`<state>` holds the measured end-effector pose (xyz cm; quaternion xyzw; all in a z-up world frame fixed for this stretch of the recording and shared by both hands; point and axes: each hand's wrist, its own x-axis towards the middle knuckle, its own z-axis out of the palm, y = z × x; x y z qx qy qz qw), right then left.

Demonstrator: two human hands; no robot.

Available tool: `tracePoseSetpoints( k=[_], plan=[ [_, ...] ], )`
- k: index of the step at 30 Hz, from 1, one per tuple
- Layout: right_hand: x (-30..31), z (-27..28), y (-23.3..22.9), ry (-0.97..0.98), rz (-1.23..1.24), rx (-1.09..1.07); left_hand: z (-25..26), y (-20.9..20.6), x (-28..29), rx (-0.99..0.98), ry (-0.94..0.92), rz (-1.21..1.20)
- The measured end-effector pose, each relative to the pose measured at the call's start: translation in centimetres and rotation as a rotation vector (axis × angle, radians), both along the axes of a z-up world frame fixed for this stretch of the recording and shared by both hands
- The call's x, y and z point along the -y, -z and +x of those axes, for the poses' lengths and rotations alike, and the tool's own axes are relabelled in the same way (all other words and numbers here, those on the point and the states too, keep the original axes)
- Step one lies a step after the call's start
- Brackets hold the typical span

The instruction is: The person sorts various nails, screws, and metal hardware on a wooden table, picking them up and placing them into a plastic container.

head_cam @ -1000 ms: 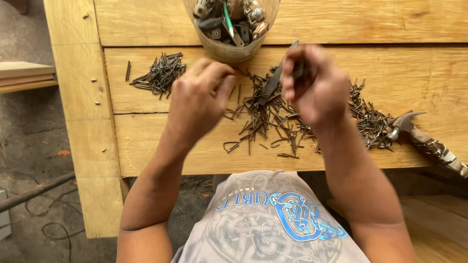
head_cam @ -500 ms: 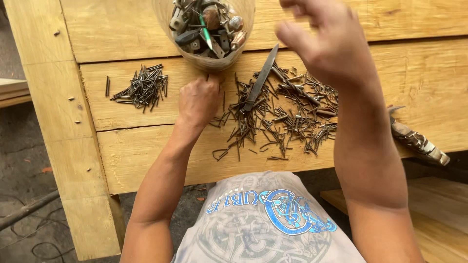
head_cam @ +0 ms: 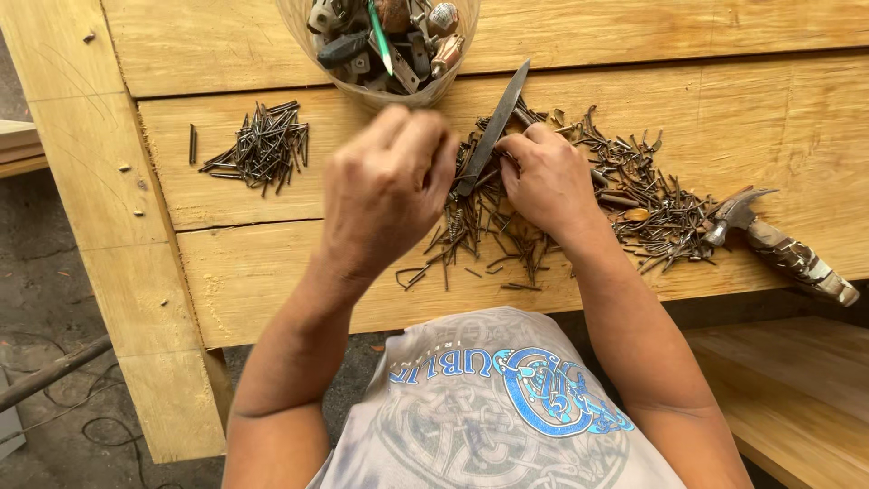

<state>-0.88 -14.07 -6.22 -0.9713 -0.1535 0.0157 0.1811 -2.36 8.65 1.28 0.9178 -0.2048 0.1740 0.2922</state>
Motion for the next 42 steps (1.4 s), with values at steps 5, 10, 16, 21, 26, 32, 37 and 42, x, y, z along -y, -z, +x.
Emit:
tracePoseSetpoints(
  k=[5,10,16,21,26,32,37,42],
  plan=[
    [-0.3,0.9,-0.4,-0.18,-0.069,0.091,-1.2,6.4,-1.2,-0.143,-0.189,0.271],
    [1.4,0.2,-1.9,-0.222,-0.284,0.002,-1.4,10.2,-1.8,-0.343,-0.218,0.407],
    [1.7,-1.8,-4.1,-0.262,-0.162,-0.038,-1.8,9.2,-1.7,-0.562,-0.216,0.09],
    [-1.8,1.5,-2.6,-0.356,-0.192,-0.006,-2.5,9.3,-2.2,-1.084,-0.088,-0.892],
    [-1.3,1.0,-1.6,-0.437,-0.312,0.01,-3.9,10.5,-3.8,-1.15,-0.008,-1.279],
    [0.5,0.8,-1.2,-0.483,-0.139,-0.025,-3.6,11.0,-6.8,-0.774,-0.303,-0.856],
    [2.6,1.2,-2.5,-0.415,0.015,-0.196,-1.5,10.4,-9.9,-0.093,-0.537,-0.108],
    [4.3,3.2,-5.9,-0.279,0.021,-0.327,-3.4,9.5,-1.7,-0.158,-0.058,-0.118]
  ],
)
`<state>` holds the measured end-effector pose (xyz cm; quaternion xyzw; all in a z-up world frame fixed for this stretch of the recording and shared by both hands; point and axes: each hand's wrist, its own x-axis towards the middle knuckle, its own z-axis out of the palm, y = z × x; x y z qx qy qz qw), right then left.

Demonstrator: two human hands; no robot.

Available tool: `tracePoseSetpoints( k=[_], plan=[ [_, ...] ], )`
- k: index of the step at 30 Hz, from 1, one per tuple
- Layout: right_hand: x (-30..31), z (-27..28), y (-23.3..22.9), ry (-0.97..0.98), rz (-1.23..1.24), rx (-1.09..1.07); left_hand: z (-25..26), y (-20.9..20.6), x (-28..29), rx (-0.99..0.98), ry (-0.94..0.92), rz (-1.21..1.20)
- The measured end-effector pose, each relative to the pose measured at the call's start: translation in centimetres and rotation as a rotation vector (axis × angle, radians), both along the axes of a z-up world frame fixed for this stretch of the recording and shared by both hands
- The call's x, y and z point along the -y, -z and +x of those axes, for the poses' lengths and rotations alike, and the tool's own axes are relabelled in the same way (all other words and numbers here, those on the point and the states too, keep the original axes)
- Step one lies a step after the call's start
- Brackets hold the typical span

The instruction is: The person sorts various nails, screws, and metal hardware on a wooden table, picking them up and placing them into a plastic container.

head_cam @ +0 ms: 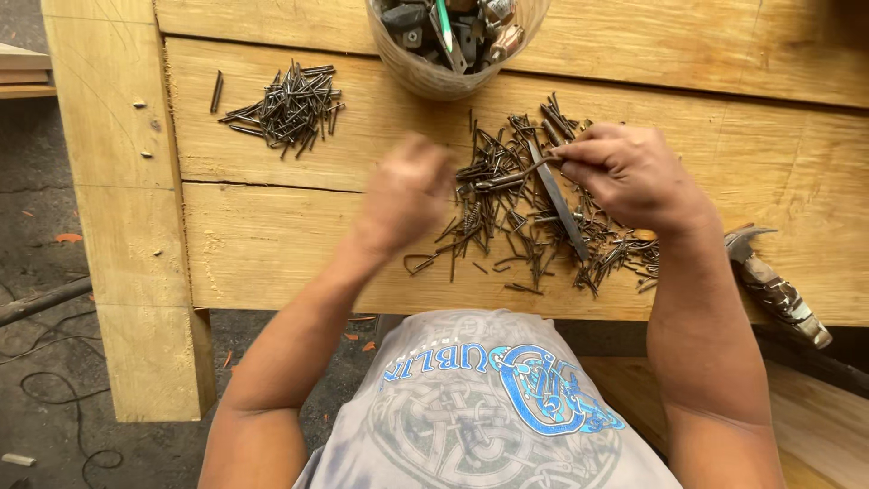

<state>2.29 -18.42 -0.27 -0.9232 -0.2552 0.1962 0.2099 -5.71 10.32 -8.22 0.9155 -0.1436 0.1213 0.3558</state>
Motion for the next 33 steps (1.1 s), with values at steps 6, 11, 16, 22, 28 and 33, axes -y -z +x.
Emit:
tracePoseSetpoints(
  k=[6,11,16,22,28,33],
  plan=[
    [0.4,0.7,-3.6,-0.014,0.36,-0.009,0.2,-0.6,8.1,-0.049,0.093,0.376],
    [-1.1,2.5,-6.2,0.015,0.538,-0.062,0.9,0.8,9.0,-0.068,0.162,0.461],
    [-6.2,6.6,-6.8,-0.07,0.234,0.461,0.4,0.2,9.2,-0.104,0.228,0.343],
    [-2.7,4.2,-2.3,0.038,0.293,0.574,-0.3,-6.6,4.8,-0.142,0.15,-0.002],
    [-3.4,2.3,5.0,0.268,-0.272,0.041,4.7,-14.7,-0.4,0.237,-0.028,0.144],
    [-3.0,3.5,5.7,0.314,-0.28,-0.019,6.1,-15.6,2.6,0.403,-0.007,0.228]
  ],
)
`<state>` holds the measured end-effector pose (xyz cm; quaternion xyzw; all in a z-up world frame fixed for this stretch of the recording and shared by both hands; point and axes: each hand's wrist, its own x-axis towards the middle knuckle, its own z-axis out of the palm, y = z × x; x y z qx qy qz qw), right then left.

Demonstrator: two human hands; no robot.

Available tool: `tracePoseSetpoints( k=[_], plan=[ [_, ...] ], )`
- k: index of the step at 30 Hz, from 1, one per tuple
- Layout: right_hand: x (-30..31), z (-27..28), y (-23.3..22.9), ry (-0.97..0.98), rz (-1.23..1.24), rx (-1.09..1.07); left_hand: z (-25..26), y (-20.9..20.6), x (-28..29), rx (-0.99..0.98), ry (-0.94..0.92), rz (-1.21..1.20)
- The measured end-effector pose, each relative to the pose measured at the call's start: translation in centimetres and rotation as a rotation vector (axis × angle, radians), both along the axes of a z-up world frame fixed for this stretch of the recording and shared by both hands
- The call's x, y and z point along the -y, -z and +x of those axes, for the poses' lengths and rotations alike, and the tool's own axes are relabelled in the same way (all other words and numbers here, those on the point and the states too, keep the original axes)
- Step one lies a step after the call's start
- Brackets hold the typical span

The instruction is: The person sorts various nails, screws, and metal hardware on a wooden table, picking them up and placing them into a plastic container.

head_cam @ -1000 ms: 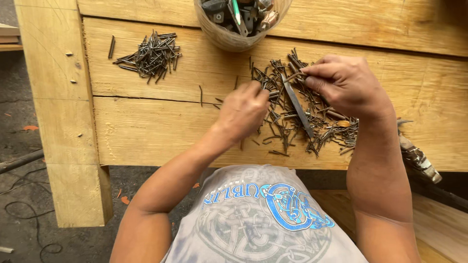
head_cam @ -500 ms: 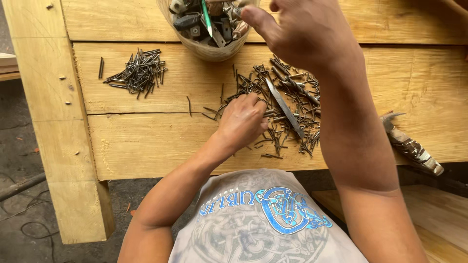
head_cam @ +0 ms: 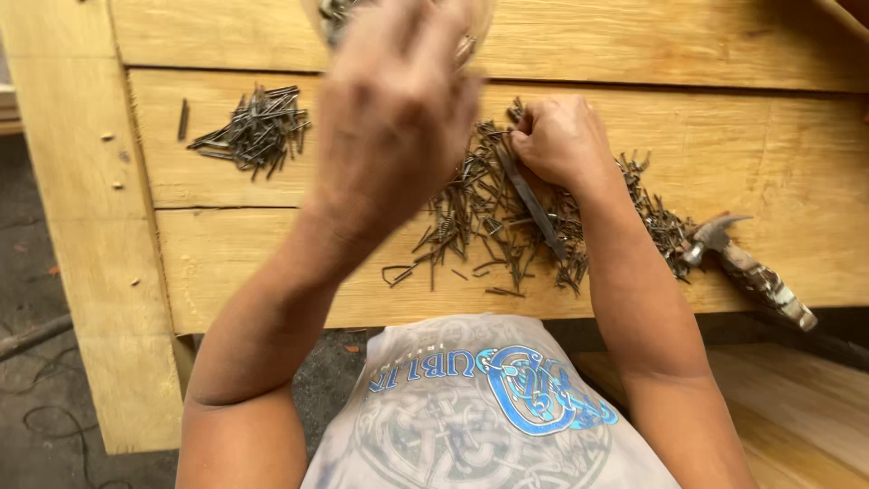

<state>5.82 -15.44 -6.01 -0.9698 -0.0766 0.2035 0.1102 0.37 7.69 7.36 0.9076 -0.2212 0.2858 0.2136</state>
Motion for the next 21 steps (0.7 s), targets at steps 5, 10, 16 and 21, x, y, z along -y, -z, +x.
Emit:
tracePoseSetpoints(
  k=[5,10,16,21],
  plan=[
    [5.6,0.4,-0.6,0.259,0.658,0.018,1.2,8.2,5.8,-0.48,0.298,0.167],
    [6.6,-1.5,-0.9,0.18,0.489,0.061,5.1,16.1,8.2,-0.324,0.224,0.185],
    [5.1,-5.6,-2.3,0.039,0.107,0.123,6.2,18.7,9.3,-0.201,0.217,0.287],
    [5.0,-6.6,-0.8,-0.07,0.142,0.315,5.7,18.3,8.7,-0.18,0.189,0.37]
  ],
)
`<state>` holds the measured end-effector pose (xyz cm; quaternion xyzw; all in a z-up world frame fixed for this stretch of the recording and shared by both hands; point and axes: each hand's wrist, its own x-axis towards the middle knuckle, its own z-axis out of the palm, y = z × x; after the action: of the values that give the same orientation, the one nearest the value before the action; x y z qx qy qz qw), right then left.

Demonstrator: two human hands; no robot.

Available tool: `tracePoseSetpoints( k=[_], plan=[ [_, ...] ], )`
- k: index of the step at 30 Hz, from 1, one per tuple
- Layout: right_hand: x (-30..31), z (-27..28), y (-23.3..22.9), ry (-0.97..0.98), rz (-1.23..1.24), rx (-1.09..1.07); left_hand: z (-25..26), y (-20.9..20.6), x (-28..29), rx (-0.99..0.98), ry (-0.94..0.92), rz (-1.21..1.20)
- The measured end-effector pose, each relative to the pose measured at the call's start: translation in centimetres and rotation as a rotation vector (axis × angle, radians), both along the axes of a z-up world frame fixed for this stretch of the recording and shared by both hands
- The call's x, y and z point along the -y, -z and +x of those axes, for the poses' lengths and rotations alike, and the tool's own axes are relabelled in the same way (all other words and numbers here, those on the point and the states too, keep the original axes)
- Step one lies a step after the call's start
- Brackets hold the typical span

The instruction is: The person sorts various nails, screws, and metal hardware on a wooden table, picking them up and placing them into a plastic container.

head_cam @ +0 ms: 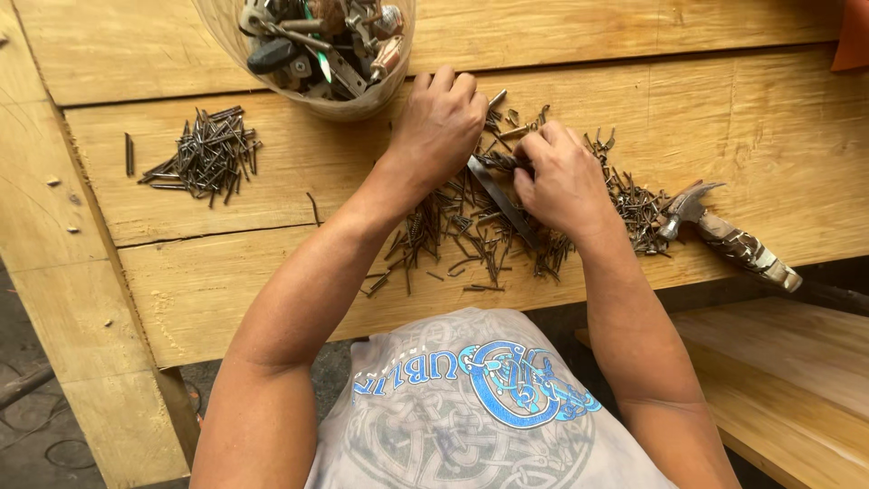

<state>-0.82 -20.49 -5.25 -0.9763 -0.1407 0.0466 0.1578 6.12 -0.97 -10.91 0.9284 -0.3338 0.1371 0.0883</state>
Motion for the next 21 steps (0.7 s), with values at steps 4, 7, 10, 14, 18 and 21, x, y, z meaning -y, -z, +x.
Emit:
tracePoseSetpoints(
  k=[4,7,10,14,18,21],
  plan=[
    [1.1,-0.6,0.9,-0.024,0.055,0.044,-0.2,0.9,-0.1,-0.001,-0.007,-0.035],
    [2.7,-0.4,0.2,-0.021,0.18,0.017,0.2,1.3,-0.2,-0.073,0.024,-0.073],
    [3.8,0.5,-1.6,0.0,0.347,-0.004,0.8,0.7,0.3,-0.062,0.035,-0.06],
    [5.0,1.1,-5.4,-0.042,0.372,-0.016,-1.3,-0.8,0.1,-0.165,-0.067,0.022],
    [4.3,2.0,-7.0,-0.048,0.385,-0.067,-1.8,-0.5,1.2,-0.244,-0.149,-0.089],
    [3.7,1.3,-10.5,-0.059,0.537,0.037,-0.8,0.7,4.6,-0.139,-0.217,-0.123]
  ],
)
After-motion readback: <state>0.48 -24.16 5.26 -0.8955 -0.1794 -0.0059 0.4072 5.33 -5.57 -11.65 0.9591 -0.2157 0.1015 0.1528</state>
